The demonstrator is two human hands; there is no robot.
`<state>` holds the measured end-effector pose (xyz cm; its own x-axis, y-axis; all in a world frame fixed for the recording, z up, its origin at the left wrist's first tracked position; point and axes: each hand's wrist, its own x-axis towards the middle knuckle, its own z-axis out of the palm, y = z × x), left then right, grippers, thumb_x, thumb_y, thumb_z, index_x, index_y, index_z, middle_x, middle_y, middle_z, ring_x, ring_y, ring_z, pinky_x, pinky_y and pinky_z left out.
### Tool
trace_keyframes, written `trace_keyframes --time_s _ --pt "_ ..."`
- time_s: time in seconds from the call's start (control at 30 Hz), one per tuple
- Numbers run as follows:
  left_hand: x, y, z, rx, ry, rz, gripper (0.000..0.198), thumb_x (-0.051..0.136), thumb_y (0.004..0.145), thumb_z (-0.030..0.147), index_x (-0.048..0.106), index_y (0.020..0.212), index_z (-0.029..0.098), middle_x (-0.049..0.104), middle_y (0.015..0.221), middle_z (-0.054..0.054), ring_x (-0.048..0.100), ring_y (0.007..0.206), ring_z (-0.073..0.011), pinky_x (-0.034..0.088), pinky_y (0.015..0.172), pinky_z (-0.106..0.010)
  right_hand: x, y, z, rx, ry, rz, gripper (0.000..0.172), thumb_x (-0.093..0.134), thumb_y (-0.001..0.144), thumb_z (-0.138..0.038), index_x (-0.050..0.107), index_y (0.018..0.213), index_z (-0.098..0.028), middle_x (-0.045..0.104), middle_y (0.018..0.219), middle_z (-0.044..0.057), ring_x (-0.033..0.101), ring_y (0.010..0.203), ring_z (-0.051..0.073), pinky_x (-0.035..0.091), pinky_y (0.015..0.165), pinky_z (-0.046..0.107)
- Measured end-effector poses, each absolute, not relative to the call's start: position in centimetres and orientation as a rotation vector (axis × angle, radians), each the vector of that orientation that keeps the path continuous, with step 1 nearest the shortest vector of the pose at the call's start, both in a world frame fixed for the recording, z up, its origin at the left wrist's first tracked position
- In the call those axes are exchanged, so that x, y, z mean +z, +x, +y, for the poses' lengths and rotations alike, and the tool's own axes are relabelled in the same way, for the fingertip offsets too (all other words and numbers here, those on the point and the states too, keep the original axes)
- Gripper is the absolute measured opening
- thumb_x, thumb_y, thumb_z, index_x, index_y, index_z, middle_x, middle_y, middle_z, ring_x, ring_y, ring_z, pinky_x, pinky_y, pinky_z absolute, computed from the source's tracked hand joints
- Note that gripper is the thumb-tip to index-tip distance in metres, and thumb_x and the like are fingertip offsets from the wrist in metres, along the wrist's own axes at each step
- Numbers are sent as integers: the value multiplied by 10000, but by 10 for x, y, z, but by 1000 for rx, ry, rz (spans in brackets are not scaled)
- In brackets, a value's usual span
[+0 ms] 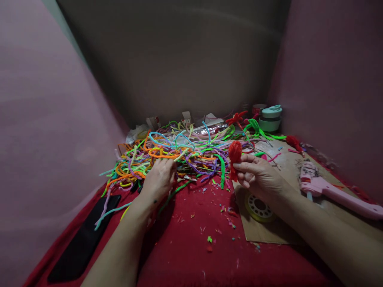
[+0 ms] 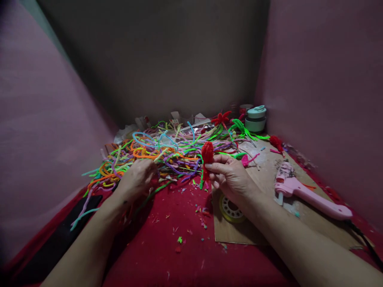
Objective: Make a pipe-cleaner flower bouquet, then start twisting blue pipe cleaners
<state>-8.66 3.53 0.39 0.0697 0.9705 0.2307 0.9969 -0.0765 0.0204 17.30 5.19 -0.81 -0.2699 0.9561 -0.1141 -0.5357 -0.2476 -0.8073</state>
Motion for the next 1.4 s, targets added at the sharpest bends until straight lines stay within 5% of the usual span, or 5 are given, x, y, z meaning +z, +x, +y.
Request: trace_keyframes --time_s 0.27,0.67,1.13,1.4 --pt "21 -82 22 -1749 -2021 -2390 141 628 672 282 617 717 149 529 536 43 436 447 -71 325 448 -188 -6 172 52 1727 -774 -772 311 773 461 -109 533 648 -172 537 468 -71 451 353 47 269 290 146" --pt "43 -85 10 -2737 -1557 -1785 116 665 670 229 581 683 150 597 610 28 451 420 -39 343 366 -135 -7 171 52 1733 -781 -758 329 781 447 -112 524 642 -174 535 451 -78 465 348 52 267 297 149" --pt "13 -41 2 -1809 -2508 -2166 85 645 712 225 632 743 147 580 626 27 491 518 -64 412 504 -177 -10 172 54 1755 -742 -770 289 761 493 -104 537 662 -170 541 455 -72 457 346 49 278 287 143" --pt "2 -28 4 -1357 -2757 -1949 178 532 816 263 663 781 147 605 667 6 518 607 -89 419 589 -187 -10 174 54 1856 -679 -651 293 747 520 -81 537 700 -174 545 480 -85 435 335 25 257 287 121"
